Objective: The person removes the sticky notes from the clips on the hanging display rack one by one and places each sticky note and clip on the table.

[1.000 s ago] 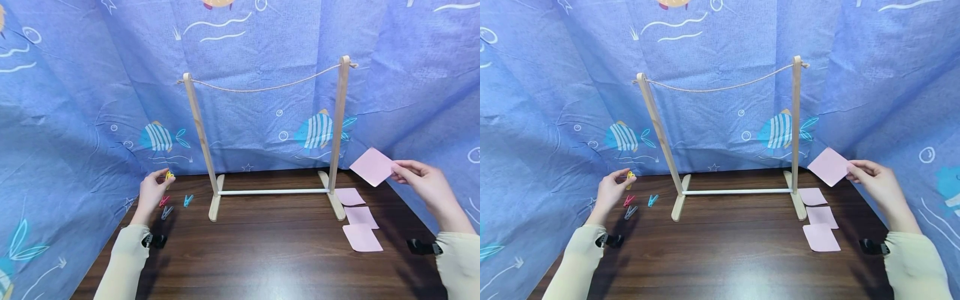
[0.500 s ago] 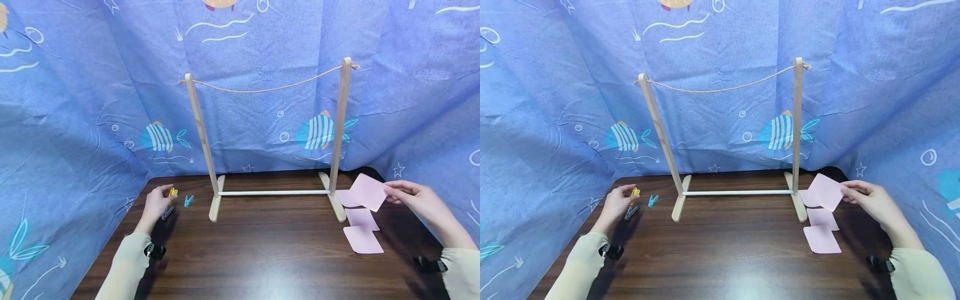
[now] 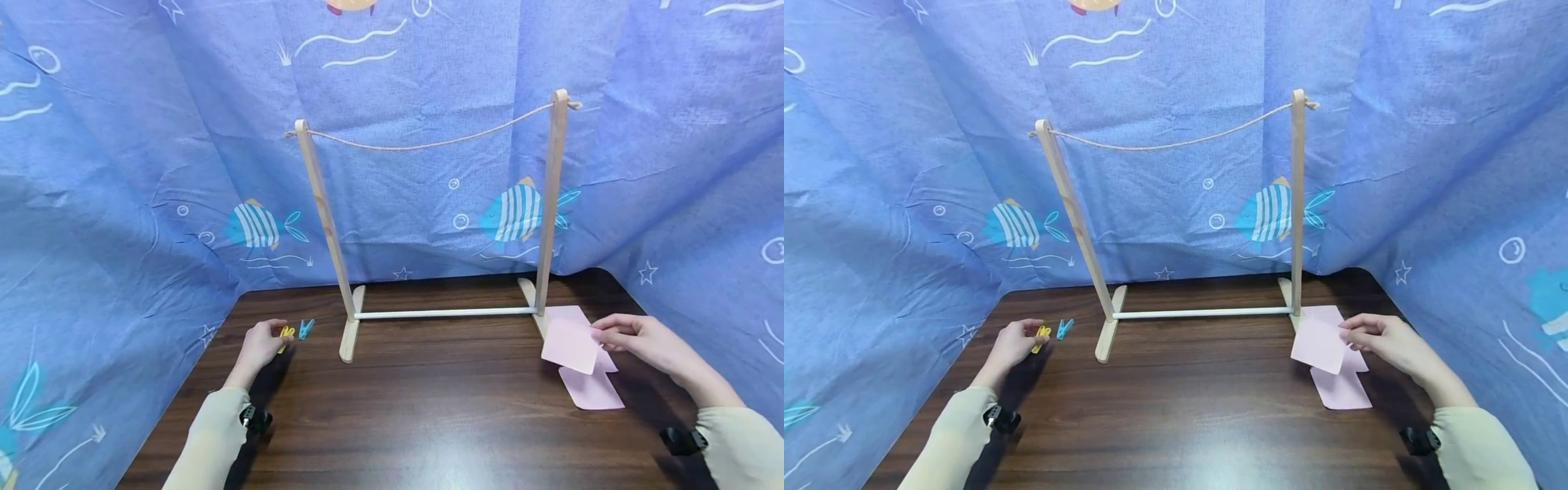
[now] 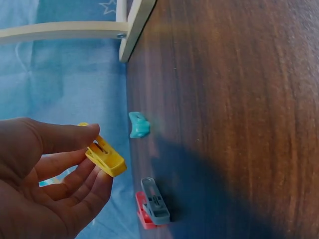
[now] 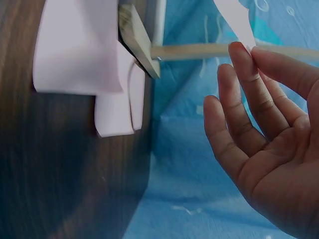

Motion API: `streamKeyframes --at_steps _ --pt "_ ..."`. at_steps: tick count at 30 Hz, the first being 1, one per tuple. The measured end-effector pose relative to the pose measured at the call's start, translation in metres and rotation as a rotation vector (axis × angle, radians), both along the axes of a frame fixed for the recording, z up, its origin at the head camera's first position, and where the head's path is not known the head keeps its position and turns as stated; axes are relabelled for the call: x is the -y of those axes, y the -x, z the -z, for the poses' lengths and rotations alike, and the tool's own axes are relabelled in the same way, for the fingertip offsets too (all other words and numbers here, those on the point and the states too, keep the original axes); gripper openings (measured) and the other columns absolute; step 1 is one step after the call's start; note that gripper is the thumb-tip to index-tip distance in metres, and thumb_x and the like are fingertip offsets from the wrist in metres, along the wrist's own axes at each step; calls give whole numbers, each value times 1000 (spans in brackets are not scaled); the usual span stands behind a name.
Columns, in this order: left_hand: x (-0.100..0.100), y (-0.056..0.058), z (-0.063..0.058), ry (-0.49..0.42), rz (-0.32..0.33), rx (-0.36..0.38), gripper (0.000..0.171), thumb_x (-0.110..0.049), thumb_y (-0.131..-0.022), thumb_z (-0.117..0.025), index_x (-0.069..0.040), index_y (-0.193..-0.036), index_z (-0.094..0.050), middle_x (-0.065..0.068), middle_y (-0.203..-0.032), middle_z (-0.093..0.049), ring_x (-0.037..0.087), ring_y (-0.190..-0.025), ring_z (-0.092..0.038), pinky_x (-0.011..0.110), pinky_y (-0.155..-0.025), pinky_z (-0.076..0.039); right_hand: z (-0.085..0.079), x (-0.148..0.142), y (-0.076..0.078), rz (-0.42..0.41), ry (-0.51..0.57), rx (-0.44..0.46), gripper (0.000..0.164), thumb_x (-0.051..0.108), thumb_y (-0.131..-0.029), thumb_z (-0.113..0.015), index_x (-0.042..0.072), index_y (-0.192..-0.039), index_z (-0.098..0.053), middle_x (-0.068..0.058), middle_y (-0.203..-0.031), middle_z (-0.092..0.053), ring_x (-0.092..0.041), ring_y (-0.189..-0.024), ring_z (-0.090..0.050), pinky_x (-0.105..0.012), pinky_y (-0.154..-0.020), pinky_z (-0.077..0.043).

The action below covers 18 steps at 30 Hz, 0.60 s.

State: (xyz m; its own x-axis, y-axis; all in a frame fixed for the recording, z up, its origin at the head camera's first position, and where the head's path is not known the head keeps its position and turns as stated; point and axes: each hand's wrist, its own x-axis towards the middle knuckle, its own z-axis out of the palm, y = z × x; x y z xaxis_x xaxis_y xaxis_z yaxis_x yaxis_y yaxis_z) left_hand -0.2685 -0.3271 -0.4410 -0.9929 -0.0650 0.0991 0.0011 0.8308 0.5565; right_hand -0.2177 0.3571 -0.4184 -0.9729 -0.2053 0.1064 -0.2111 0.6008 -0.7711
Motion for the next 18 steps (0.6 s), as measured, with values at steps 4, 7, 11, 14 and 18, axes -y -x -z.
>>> streamKeyframes --at_steps 4,7,11,14,18 --pt "0 0 4 44 22 -6 43 -5 -88 -73 15 -124 -62 31 -111 -67 43 -101 -63 53 -84 -52 10 13 5 -25 6 42 28 18 -97 -68 -4 -114 -68 -2 -89 -74 -15 -80 -68 -28 -69 -54" --pt "0 1 8 70 33 -10 42 -6 -87 -74 16 -121 -63 31 -112 -67 44 -102 -63 54 -85 -52 17 22 9 -60 38 85 27 15 -96 -69 -6 -112 -68 -3 -90 -74 -15 -79 -68 -28 -69 -54" --pt "-1 3 12 87 39 -8 40 -7 -87 -75 15 -119 -65 31 -112 -68 44 -102 -64 54 -85 -52 24 32 15 -144 75 121 25 10 -97 -66 -11 -111 -65 -8 -92 -72 -15 -79 -68 -29 -71 -57" --pt "-3 4 14 95 45 0 39 -7 -86 -76 15 -116 -66 30 -112 -68 44 -102 -64 53 -84 -53 27 38 18 -199 65 109 20 9 -98 -65 -9 -107 -67 -6 -87 -71 -11 -77 -66 -28 -68 -56" --pt "-4 6 16 97 35 13 38 -6 -84 -78 15 -113 -67 30 -110 -68 41 -99 -65 53 -84 -53 31 43 20 -250 68 107 17 9 -98 -63 -6 -104 -69 1 -85 -69 -8 -76 -64 -27 -67 -54"
